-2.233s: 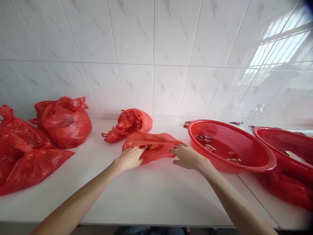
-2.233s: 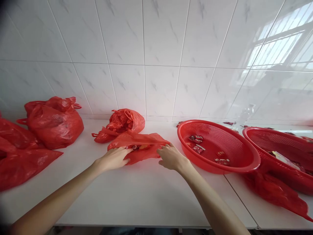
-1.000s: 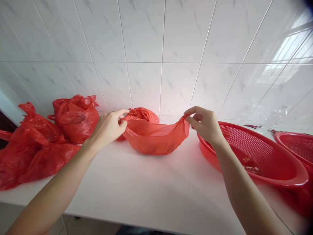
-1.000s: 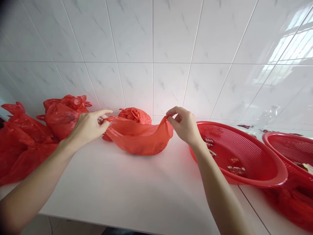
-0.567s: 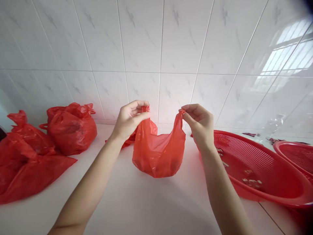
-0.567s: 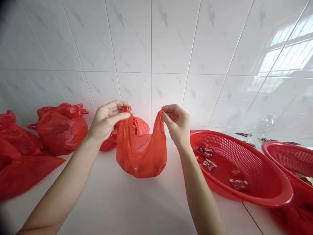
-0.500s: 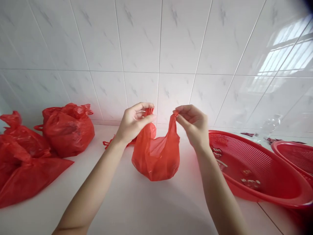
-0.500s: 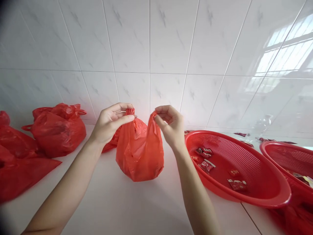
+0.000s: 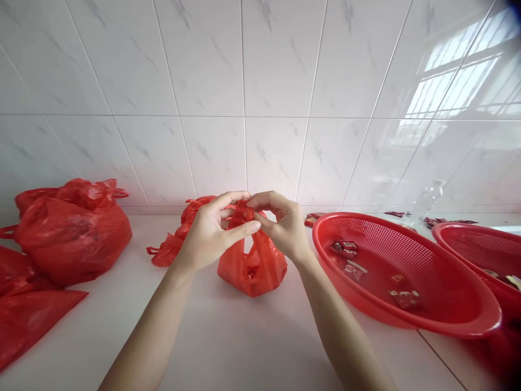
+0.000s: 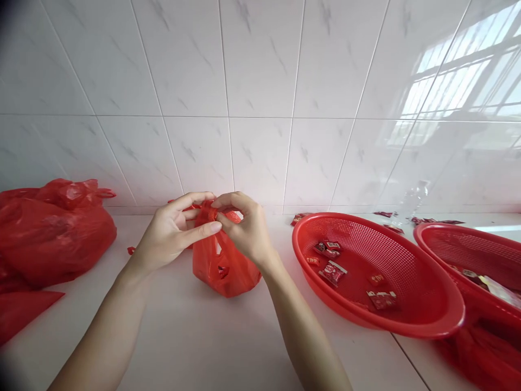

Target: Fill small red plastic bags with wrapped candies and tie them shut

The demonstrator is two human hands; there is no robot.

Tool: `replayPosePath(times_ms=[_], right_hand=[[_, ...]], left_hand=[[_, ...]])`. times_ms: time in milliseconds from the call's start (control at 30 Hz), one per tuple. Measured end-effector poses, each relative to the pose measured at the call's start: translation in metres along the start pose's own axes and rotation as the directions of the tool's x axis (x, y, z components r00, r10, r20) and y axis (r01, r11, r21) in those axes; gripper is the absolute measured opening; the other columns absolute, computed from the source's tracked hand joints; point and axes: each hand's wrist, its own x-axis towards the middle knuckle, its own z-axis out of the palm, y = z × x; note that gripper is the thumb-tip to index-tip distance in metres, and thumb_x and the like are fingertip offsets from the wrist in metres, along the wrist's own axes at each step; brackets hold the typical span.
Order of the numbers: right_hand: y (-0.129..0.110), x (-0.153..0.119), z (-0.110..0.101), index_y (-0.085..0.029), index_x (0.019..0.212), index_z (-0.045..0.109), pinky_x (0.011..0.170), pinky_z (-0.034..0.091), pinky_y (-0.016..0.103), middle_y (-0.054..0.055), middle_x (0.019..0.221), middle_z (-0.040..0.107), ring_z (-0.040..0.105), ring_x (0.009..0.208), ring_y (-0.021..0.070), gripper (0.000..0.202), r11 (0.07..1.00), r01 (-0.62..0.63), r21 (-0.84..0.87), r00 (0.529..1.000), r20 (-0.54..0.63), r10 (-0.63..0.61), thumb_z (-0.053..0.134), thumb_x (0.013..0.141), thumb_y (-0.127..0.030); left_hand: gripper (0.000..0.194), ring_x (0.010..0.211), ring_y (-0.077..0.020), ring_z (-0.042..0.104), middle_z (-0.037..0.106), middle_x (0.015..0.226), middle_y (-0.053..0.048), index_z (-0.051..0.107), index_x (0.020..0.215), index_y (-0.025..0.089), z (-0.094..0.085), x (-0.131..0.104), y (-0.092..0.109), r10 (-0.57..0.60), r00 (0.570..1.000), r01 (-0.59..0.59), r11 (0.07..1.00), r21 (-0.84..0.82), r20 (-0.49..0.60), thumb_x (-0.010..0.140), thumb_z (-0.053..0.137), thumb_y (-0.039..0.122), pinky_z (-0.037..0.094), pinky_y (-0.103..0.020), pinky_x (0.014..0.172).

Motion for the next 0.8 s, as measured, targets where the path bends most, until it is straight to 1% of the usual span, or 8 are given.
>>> replayPosePath(times_ms=[167, 300, 467, 500, 567, 633, 700, 800], right_hand=[[0.001, -0.001, -0.004, -0.021, 0.092, 0.069, 0.090, 0.054, 0.034, 0.003, 0.100, 0.069, 0.066, 0.097, 0.0167, 0.012, 0.999, -0.012, -0.031, 0.998, 0.061, 0.013, 0.060, 0.086, -0.019], [-0.006, -0.002, -0.003, -0.023, 0.107, 0.066, 0.094, 0.052, 0.037, 0.004, 0.111, 0.068, 0.064, 0.103, 0.0178, 0.020, 0.999, 0.003, -0.034, 0.992, 0.123, 0.001, 0.059, 0.089, -0.026], [0.000, -0.006, 0.005, -0.028, 0.132, 0.050, 0.099, 0.046, 0.042, 0.007, 0.138, 0.054, 0.053, 0.121, 0.0239, 0.063, 0.984, -0.069, -0.162, 0.984, 0.151, 0.094, 0.076, 0.076, -0.041], [0.004, -0.008, 0.007, -0.027, 0.129, 0.051, 0.096, 0.047, 0.041, 0.007, 0.133, 0.057, 0.054, 0.117, 0.0238, 0.060, 0.978, -0.102, -0.184, 0.977, 0.168, 0.133, 0.075, 0.077, -0.043], [0.009, -0.010, 0.011, -0.023, 0.108, 0.059, 0.078, 0.049, 0.036, 0.004, 0.103, 0.064, 0.059, 0.093, 0.0199, 0.035, 0.961, -0.167, -0.221, 0.954, 0.212, 0.214, 0.068, 0.082, -0.046], [0.012, -0.012, 0.013, -0.021, 0.080, 0.054, 0.060, 0.040, 0.029, -0.002, 0.073, 0.053, 0.049, 0.067, 0.0137, 0.028, 0.948, -0.210, -0.239, 0.935, 0.236, 0.266, 0.060, 0.088, -0.047], [0.014, -0.013, 0.015, -0.021, 0.068, 0.044, 0.053, 0.031, 0.027, -0.004, 0.063, 0.041, 0.038, 0.059, 0.0108, 0.036, 0.948, -0.219, -0.231, 0.927, 0.254, 0.276, 0.056, 0.090, -0.046], [0.015, -0.015, 0.017, -0.020, 0.066, 0.044, 0.053, 0.030, 0.027, -0.004, 0.063, 0.041, 0.036, 0.058, 0.0102, 0.035, 0.954, -0.223, -0.198, 0.921, 0.278, 0.273, 0.058, 0.089, -0.042]], left_hand=[[0.040, 0.102, -0.0251, 0.068, 0.070, 0.114, -0.007, 0.068, 0.114, 0.022, -0.002, 0.003, -0.008, 0.020, 1.000, -0.019, 0.999, 0.030, -0.011, 0.077, 0.077, 0.034, 0.058, -0.039, 0.088], [0.036, 0.098, -0.0240, 0.069, 0.073, 0.108, -0.007, 0.071, 0.111, 0.020, -0.003, 0.004, -0.008, 0.029, 0.993, -0.027, 1.000, 0.013, -0.111, 0.079, 0.075, 0.035, 0.059, -0.037, 0.087], [0.030, 0.097, -0.0227, 0.069, 0.073, 0.107, -0.007, 0.073, 0.103, 0.018, -0.005, 0.004, -0.008, 0.061, 0.946, -0.052, 0.998, 0.037, -0.317, 0.077, 0.076, 0.034, 0.059, -0.034, 0.085], [0.030, 0.095, -0.0218, 0.070, 0.073, 0.106, -0.007, 0.073, 0.103, 0.018, -0.006, 0.004, -0.009, 0.070, 0.935, -0.059, 0.997, 0.043, -0.348, 0.077, 0.076, 0.034, 0.059, -0.033, 0.084], [0.029, 0.091, -0.0205, 0.070, 0.073, 0.104, -0.006, 0.074, 0.102, 0.019, -0.007, 0.004, -0.009, 0.087, 0.917, -0.067, 0.996, 0.064, -0.390, 0.077, 0.076, 0.033, 0.059, -0.032, 0.083], [0.028, 0.091, -0.0200, 0.070, 0.073, 0.103, -0.006, 0.074, 0.101, 0.019, -0.008, 0.003, -0.010, 0.112, 0.905, -0.082, 0.993, 0.089, -0.411, 0.076, 0.076, 0.031, 0.059, -0.032, 0.083], [0.026, 0.092, -0.0198, 0.070, 0.073, 0.102, -0.006, 0.074, 0.100, 0.019, -0.008, 0.002, -0.010, 0.147, 0.895, -0.110, 0.988, 0.111, -0.422, 0.076, 0.076, 0.030, 0.059, -0.031, 0.083], [0.024, 0.091, -0.0192, 0.070, 0.073, 0.100, -0.005, 0.073, 0.099, 0.019, -0.010, 0.002, -0.012, 0.195, 0.873, -0.150, 0.979, 0.135, -0.447, 0.077, 0.075, 0.030, 0.060, -0.030, 0.081]])
